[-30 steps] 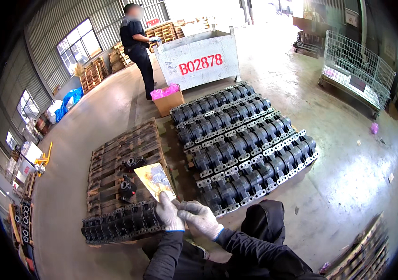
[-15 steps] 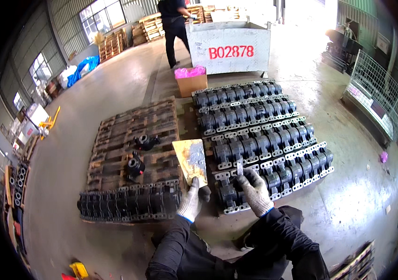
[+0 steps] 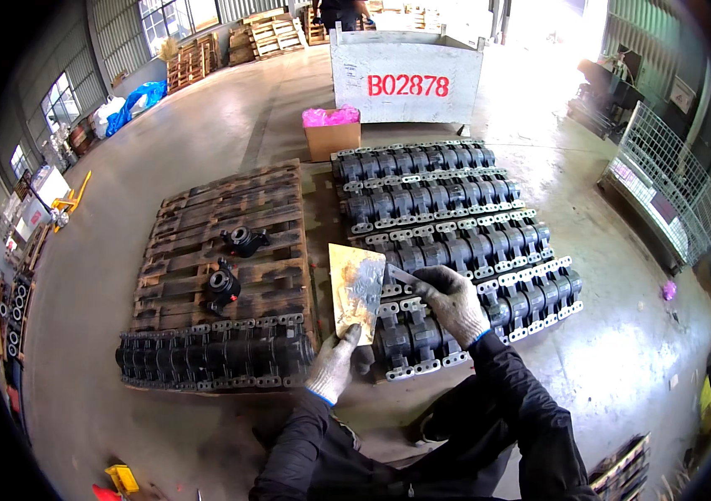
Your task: The person applies a gray compound to the surfaces of large black metal tracks using a small scraper and a flat board. They work on multiple track segments arranged on wooden pallets, spreading the compound evenly across the surfaces.
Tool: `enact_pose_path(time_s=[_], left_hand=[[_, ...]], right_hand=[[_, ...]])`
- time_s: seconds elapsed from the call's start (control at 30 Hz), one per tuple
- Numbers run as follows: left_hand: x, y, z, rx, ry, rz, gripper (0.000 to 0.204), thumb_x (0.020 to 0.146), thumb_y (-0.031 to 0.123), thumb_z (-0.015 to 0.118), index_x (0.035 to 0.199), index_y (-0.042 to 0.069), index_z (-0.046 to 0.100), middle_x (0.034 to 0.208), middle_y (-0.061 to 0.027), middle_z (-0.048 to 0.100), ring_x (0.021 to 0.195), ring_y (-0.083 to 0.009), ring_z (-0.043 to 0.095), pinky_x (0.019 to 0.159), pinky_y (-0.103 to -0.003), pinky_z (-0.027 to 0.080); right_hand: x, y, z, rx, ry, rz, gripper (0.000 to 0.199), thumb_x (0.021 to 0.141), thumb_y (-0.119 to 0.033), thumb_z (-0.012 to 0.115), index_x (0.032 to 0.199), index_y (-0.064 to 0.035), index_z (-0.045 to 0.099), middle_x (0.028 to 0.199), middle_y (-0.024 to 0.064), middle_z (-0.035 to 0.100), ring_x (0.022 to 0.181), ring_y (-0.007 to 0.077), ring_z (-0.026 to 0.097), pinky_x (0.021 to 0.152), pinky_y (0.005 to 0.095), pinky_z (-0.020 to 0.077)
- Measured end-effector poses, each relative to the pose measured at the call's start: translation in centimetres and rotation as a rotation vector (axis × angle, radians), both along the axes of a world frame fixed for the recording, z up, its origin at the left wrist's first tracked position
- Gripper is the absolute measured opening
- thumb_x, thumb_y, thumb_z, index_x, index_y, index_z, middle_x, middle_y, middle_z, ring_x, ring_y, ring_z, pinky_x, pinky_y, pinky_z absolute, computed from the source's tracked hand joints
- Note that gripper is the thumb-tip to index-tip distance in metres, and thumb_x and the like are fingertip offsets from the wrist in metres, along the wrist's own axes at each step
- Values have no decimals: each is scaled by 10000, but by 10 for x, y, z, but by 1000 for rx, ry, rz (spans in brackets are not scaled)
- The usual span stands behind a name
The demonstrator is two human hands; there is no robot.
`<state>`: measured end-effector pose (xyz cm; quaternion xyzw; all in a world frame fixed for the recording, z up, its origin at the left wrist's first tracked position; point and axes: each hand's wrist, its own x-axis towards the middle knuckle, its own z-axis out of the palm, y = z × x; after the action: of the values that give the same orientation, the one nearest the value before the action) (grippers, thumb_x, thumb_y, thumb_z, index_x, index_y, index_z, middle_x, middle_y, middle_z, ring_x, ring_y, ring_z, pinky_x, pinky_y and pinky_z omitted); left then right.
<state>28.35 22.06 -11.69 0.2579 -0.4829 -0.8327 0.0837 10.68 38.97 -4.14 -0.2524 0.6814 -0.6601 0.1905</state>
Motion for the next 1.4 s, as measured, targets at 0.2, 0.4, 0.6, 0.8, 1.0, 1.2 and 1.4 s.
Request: enact_pose_path(time_s=[0.2,0.4,0.6,0.8,1.0,1.2,1.4], left_hand=[[-1,4,5,33,14,-107,345,996,423,624,1046,83,641,734,-39,659,579,-147,620,514,-308,469],[0,7,8,-1,25,-158,379,986,441,633,1050,68,657,752,-19,653,622,-120,625,558,-286,481],[-3,4,11,-71,39,-260,394,998,432,613,1030,43,669,747,-23,645,594,-130,605,525,-286,464],[1,5,10,-55,15,-287,317,997,349,622,1029,35,650,703,-16,620,521,-130,574,475,-279,432],[2,7,3,-140,-40,-248,341,962,382,656,956,41,660,640,-17,604,471,-126,538,438,-282,403],[2,-4,-10,-72,-78,-308,416,944,371,682,1107,-12,675,869,-24,686,663,-104,622,577,-251,474],[-1,0,-14,-196,-84,-329,521,966,546,593,1029,30,627,622,-34,593,454,-151,530,410,-289,381]], right_hand=[[-32,1,-1,26,-34,38,296,900,-135,777,1135,5,662,970,32,716,827,89,631,741,256,539],[-37,2,1,72,-86,69,395,896,-177,788,1216,0,638,1020,42,711,833,94,636,731,261,553],[-49,5,-8,68,-149,19,383,900,-145,776,1217,20,639,1016,52,717,850,92,638,740,244,538],[-40,11,-19,113,-198,59,341,929,-209,737,1192,-1,673,997,21,711,820,72,623,734,231,522],[-26,22,-38,10,-497,94,387,978,-238,654,1289,-9,626,1052,35,699,850,93,655,766,261,562],[-30,31,-47,-11,-609,105,415,955,-225,664,1283,24,617,1074,86,709,877,144,691,793,294,590],[-31,33,-54,52,-467,56,340,978,-195,634,1218,45,646,994,82,714,857,145,690,809,297,588]])
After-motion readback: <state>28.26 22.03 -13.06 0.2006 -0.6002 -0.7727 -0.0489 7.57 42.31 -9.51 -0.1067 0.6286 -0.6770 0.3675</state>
